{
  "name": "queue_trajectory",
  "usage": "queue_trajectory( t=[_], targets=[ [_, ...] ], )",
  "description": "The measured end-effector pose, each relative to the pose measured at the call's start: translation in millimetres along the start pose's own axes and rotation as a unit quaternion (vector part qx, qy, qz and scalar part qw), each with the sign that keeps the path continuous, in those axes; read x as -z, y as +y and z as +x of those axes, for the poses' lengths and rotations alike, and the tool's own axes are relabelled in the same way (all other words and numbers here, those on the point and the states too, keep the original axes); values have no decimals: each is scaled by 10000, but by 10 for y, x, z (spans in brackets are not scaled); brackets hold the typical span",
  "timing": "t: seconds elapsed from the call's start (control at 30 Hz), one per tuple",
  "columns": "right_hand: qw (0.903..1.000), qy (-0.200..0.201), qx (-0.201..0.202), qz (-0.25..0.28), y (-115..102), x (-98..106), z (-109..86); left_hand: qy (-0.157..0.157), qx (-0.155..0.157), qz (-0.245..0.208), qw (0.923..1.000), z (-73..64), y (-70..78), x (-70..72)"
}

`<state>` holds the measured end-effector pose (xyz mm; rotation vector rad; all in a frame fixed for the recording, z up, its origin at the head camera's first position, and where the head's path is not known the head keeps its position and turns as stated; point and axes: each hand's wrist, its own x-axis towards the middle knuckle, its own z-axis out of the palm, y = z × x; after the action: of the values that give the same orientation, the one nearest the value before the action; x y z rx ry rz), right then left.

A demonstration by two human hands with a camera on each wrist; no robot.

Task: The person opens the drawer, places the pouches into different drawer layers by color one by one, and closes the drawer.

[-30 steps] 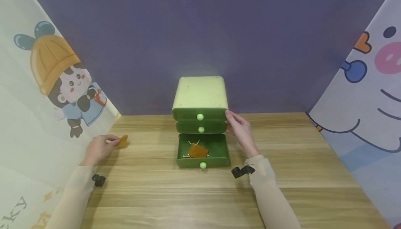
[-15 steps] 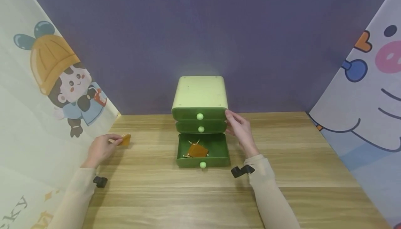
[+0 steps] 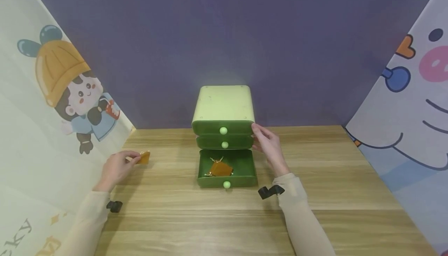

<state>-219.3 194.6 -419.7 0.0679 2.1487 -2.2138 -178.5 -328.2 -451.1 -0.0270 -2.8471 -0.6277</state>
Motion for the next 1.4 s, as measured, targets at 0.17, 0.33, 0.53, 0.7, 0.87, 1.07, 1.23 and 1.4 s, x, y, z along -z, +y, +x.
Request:
queue_trajectory(
  t=[0.17, 0.33, 0.53, 0.7, 0.87, 1.07, 1.23, 1.4],
  targets=[
    [10000, 15, -27, 8, -3, 3, 17, 16, -163, -38, 9999, -14, 68, 1],
    [10000, 48, -36, 0, -9, -1, 12, 73, -313, -32, 9995, -34, 156, -7],
    [10000, 37, -16, 14, -14, -4, -2, 82, -327, -2, 9994, -74, 235, -31],
    [10000, 66, -57, -2, -17, -3, -8, -25, -292, -43, 9996, -101, 285, -34],
    [9999, 85, -85, 23, -22, -5, -13, -2, -365, -5, 9993, -112, 349, -31],
    [9999, 84, -83, -5, -19, -11, -11, 99, -567, 141, 9982, -118, 443, -48],
    [9999, 119, -92, 23, 0, -17, 1, 91, -644, 218, 9976, -123, 506, -67],
    [9998, 152, -109, 3, 10, -9, 14, 108, -753, 249, 9968, -138, 586, -75]
  ],
)
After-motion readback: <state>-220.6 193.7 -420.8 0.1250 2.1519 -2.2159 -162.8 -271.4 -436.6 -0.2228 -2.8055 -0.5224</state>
